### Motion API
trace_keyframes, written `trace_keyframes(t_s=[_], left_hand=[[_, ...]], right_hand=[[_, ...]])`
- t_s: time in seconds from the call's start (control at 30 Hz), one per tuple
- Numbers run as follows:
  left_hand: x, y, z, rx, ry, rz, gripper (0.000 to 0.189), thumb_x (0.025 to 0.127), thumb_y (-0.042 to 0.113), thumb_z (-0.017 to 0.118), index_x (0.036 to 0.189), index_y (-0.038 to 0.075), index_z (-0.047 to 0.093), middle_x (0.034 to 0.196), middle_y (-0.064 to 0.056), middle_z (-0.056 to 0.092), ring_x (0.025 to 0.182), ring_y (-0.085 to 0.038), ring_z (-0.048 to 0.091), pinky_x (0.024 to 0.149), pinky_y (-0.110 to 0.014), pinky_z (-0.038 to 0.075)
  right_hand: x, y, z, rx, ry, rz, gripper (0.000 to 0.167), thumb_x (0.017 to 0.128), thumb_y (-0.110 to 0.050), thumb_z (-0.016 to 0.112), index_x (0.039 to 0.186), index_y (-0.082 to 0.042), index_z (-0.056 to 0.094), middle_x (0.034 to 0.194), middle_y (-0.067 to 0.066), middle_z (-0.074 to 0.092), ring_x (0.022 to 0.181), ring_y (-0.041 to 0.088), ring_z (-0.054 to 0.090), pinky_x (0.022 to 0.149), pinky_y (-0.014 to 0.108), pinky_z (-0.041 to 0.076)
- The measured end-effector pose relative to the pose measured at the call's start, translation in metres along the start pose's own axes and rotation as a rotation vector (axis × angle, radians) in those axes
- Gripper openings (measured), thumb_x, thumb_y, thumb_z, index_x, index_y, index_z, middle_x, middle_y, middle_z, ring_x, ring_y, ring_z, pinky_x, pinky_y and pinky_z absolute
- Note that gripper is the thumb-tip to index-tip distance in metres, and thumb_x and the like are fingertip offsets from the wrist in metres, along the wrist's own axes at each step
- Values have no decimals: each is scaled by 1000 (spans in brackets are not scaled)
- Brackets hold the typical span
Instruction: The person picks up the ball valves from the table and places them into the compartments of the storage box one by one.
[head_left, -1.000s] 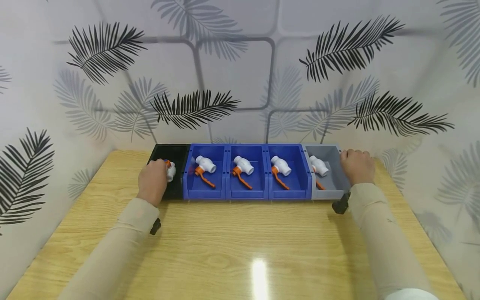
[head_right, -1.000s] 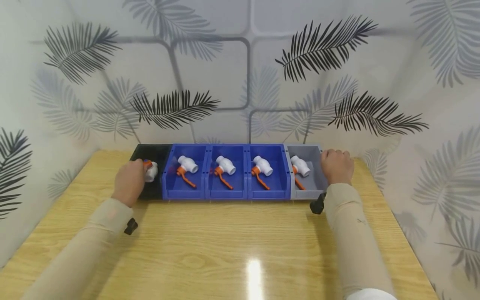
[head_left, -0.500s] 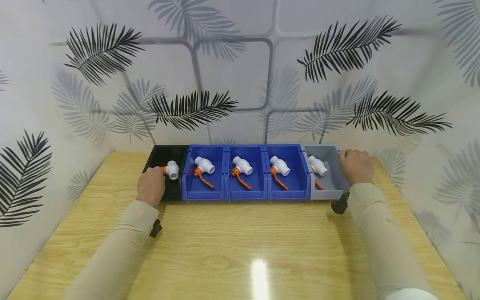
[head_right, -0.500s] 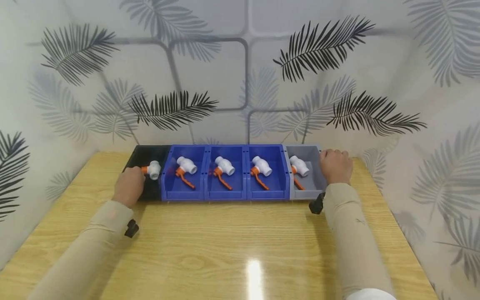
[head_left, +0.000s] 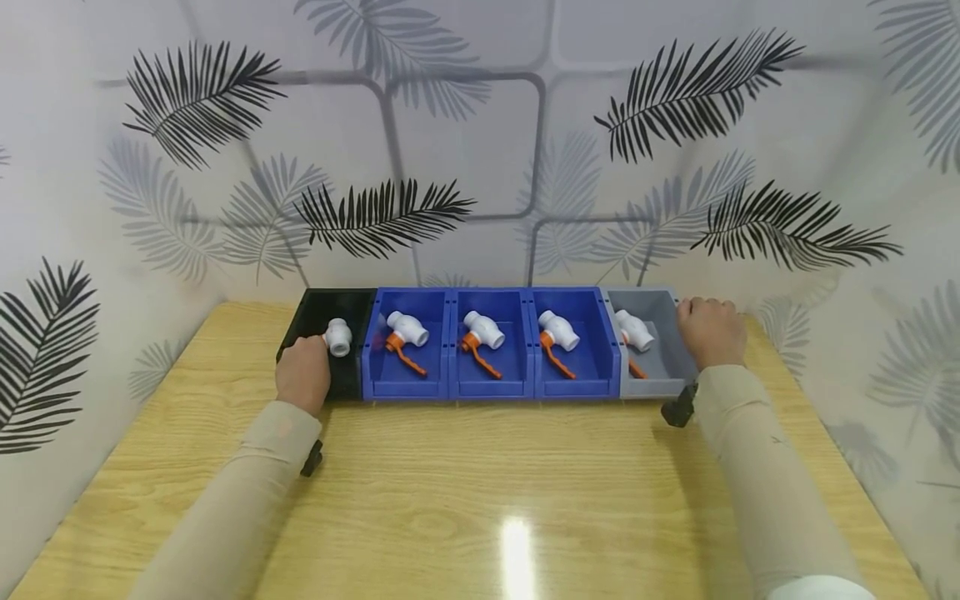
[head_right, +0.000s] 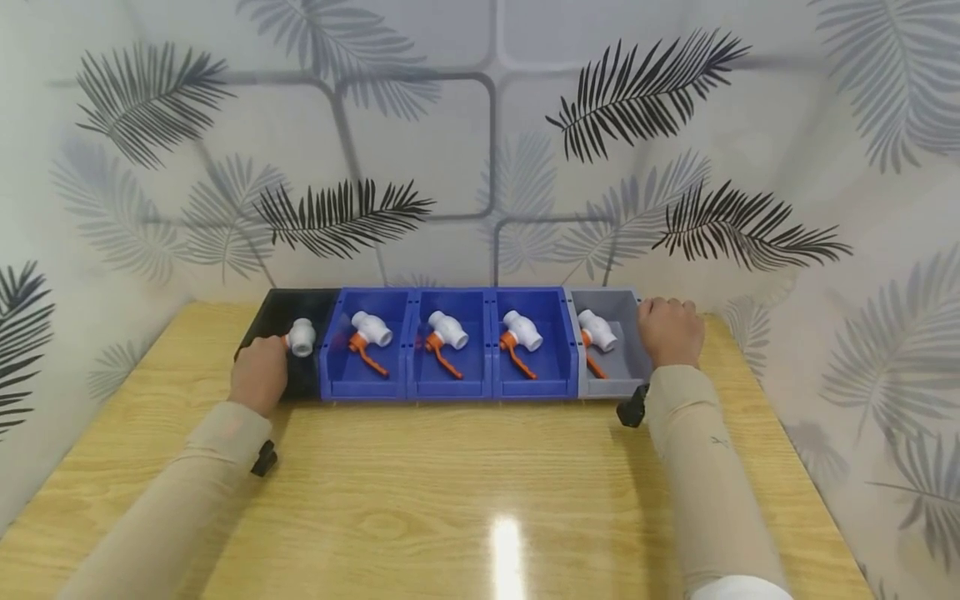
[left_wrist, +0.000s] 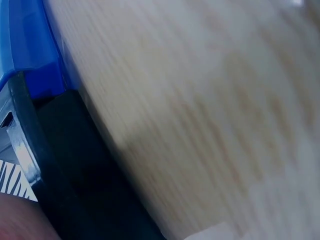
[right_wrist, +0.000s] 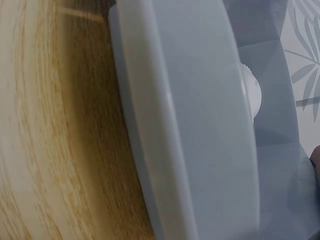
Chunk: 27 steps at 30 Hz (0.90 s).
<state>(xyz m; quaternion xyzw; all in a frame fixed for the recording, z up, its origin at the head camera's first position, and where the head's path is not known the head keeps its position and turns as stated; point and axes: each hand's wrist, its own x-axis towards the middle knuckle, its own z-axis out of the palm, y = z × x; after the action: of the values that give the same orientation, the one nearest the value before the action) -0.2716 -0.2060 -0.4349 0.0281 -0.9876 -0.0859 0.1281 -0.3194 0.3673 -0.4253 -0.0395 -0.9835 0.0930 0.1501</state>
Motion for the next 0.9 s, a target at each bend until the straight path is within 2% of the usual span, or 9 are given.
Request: trace_keyframes(t_s=[0.3, 0.57, 0.77, 0.9], left_hand=[[0, 1, 0, -5, -4, -18, 17, 88, -5, 47, 86, -10, 63, 84, -32, 62, 74, -48, 62, 57, -55, 49], [-5, -2, -4, 35, -8, -20, 16, 89, -4, 47, 88, -11, 62, 83, -31, 62, 72, -46, 63, 56, -53, 49], [-6, -1, -8, 34, 8, 46, 14, 89, -2, 49, 87, -10, 61, 80, -30, 62, 68, -45, 62, 52, -53, 49], [-11, 5, -12, 25, 110, 159, 18, 89, 6, 54, 78, -7, 57, 68, -25, 60, 57, -41, 61, 45, -49, 46]], right_hand=[[-1, -3, 1, -9, -2, 10, 49, 98, -25, 27, 94, 11, 60, 89, 33, 58, 81, 49, 50, 67, 60, 39], [6, -8, 7, 14, 5, -15, 45, 97, -24, 29, 93, 10, 59, 89, 32, 58, 82, 49, 50, 69, 59, 39], [11, 4, 12, 73, 42, -8, 43, 97, -25, 30, 95, 9, 57, 88, 30, 57, 83, 50, 51, 68, 58, 39], [10, 12, 9, 16, 107, -100, 36, 97, -25, 34, 97, 6, 54, 91, 27, 55, 86, 46, 50, 72, 58, 37]])
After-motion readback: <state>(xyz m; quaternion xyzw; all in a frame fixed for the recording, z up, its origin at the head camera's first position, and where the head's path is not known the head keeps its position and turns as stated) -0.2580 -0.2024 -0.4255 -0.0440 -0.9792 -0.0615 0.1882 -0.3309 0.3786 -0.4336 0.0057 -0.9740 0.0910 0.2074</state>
